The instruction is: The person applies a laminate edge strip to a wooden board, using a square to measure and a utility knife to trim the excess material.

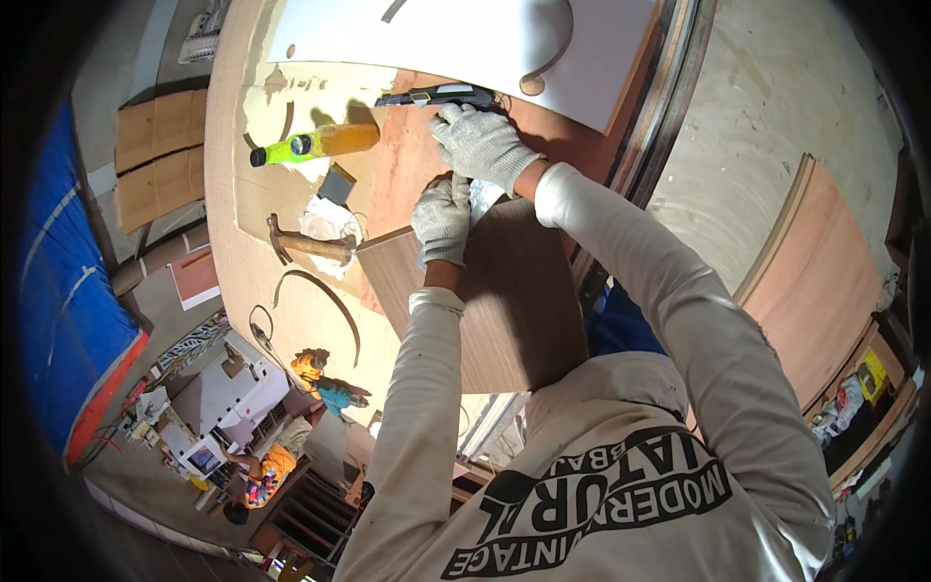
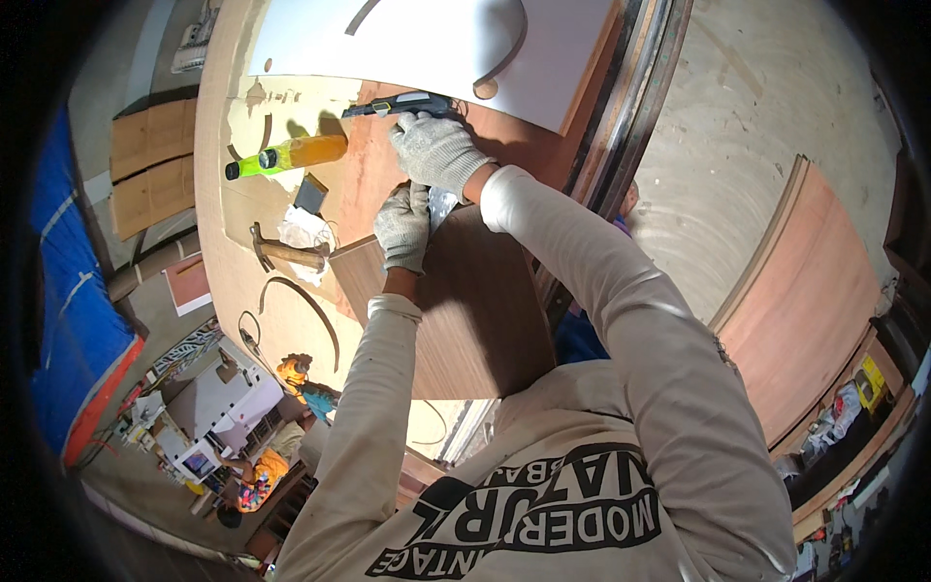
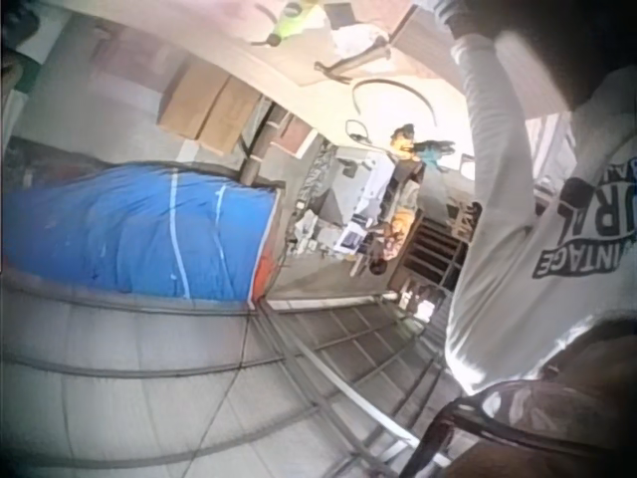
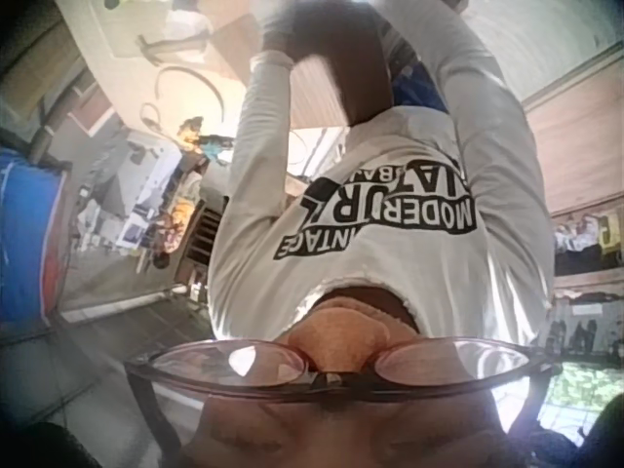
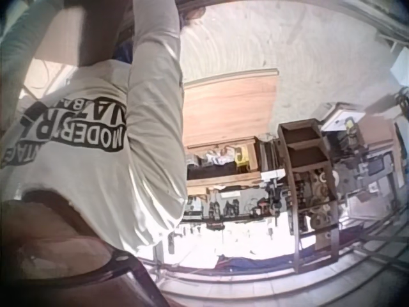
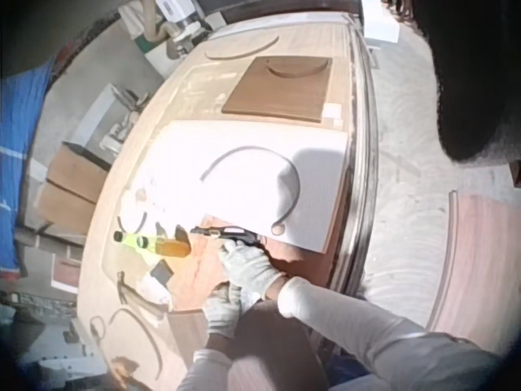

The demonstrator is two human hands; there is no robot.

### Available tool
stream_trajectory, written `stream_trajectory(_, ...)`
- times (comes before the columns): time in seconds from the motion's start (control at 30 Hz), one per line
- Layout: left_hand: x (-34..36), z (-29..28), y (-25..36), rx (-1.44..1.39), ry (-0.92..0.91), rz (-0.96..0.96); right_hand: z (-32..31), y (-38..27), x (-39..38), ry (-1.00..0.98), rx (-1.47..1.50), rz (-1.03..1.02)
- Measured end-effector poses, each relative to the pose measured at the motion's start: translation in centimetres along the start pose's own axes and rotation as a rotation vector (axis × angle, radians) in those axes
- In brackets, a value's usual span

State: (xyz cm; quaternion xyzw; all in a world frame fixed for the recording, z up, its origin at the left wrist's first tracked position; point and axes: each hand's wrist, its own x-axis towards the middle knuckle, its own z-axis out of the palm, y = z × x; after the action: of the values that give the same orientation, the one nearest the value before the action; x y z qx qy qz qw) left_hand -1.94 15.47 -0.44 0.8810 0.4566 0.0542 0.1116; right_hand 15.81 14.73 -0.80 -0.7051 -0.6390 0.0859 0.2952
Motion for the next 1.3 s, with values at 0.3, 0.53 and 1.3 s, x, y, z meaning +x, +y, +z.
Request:
stream_trajectory(0.3, 0.0, -0.2, -0.1, -0.034, -0.011, 0.042, 0.1, -0.4, -0.2, -0.090, -0.006, 0.123)
stream_trajectory(0.53, 0.4, -1.0, 0.3, -0.019, -0.040, 0.151, 0.2, -1.0, -2.1, -0.017, -0.078, 0.200)
stream_trajectory(1.3, -0.4, -0.3, 2.8, 0.066, 0.057, 0.084, -1.3, 1.1, -0.5, -0.005, 0.008, -0.078)
